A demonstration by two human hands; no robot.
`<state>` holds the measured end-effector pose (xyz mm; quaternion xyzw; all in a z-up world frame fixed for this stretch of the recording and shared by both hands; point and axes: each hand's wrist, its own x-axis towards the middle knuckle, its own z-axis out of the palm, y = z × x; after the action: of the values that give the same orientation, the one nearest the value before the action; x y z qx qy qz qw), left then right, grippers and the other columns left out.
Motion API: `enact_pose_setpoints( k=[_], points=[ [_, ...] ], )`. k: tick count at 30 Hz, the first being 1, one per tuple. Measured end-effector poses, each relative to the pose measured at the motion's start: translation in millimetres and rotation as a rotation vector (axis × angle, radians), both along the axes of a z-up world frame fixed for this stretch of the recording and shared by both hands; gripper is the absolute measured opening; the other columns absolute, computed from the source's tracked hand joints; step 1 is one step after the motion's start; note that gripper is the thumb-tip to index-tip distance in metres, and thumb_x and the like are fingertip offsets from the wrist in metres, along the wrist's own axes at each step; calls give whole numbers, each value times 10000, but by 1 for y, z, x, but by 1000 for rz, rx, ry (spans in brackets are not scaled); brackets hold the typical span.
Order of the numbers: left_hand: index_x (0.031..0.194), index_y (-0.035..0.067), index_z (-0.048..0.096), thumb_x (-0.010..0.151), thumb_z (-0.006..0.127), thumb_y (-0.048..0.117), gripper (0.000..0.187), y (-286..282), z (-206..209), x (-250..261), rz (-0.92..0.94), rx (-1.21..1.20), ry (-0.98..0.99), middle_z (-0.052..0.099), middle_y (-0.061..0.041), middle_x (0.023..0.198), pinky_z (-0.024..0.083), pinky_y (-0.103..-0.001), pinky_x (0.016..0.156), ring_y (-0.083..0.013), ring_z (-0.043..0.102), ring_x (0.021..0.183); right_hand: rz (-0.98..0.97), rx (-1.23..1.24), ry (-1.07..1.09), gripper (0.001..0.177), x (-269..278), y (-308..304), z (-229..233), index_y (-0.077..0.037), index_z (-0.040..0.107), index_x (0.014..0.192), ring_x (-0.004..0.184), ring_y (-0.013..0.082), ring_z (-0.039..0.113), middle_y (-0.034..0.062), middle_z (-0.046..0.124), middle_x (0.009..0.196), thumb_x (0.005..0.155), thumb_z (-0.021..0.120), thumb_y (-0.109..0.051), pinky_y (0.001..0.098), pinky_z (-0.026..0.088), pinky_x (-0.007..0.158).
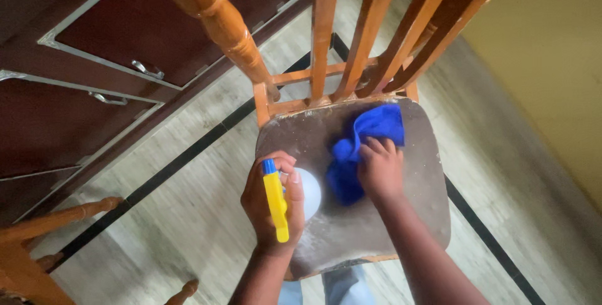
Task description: The person wipes a wooden chair with a blue cloth while holding a spray bottle in their other hand.
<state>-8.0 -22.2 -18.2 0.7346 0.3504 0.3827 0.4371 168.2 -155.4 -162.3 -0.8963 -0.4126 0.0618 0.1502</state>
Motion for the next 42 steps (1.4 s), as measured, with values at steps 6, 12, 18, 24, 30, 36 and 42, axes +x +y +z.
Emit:
enact_pose_setpoints(
  k=[6, 12, 18, 24, 30, 36, 42],
  points=[
    [992, 65, 585, 982, 604, 212, 149, -2, 2, 4, -11, 31, 29, 698, -88, 1046, 529, -309, 716, -194, 642, 774, -143, 362, 112, 271, -2, -38, 11, -20, 720, 1015, 875, 348, 654, 179, 697, 952, 754, 646, -32, 426, 535, 773],
    [984, 69, 579, 964, 615, 193, 131, -6, 2, 11, -20, 58, 31, 699, -93, 1053, 534, -316, 740, -213, 658, 807, -599, 816, 779, 228, 27, -74, 53, -28, 627, 969, 645, 112, 541, 18, 577, 757, 940, 469, -189, 295, 436, 583],
    [964, 58, 576, 971, 611, 191, 137, -13, 4, 19, -26, 58, 25, 700, -104, 1037, 541, -318, 732, -219, 670, 807, -567, 1425, 1034, 478, 68, -56, 130, -63, 534, 1343, 1222, 253, 624, 94, 625, 1259, 910, 588, -257, 431, 498, 1127],
    [947, 51, 565, 939, 612, 160, 119, -20, 6, 25, -52, 72, 28, 693, -122, 1019, 545, -342, 748, -253, 677, 840, -376, 1496, 879, 526, 91, -42, 167, -57, 472, 1476, 1374, 283, 579, 116, 586, 1400, 1009, 634, -234, 473, 458, 1256],
    [924, 51, 558, 954, 616, 133, 105, -25, 7, 29, -80, 152, 30, 681, -135, 1017, 566, -393, 841, -310, 704, 935, -273, 1455, 667, 507, 119, -29, 173, -80, 396, 1533, 1324, 230, 533, 92, 558, 1422, 1153, 631, -321, 419, 410, 1212],
    [924, 36, 592, 913, 633, 147, 118, -29, 11, 32, -65, 58, 64, 696, -133, 1003, 564, -387, 783, -290, 706, 866, -290, 1344, 500, 549, 159, -9, 171, -124, 233, 1608, 1423, 175, 453, 71, 465, 1532, 1228, 537, -380, 367, 331, 1306],
    [945, 57, 593, 928, 638, 153, 108, -28, 10, 32, -64, 135, 69, 691, -126, 1027, 557, -403, 855, -309, 707, 964, -258, 1359, 531, 679, 187, 32, 187, -75, 158, 1636, 1241, 214, 408, 106, 428, 1403, 1142, 567, -296, 377, 334, 1131]
  ],
)
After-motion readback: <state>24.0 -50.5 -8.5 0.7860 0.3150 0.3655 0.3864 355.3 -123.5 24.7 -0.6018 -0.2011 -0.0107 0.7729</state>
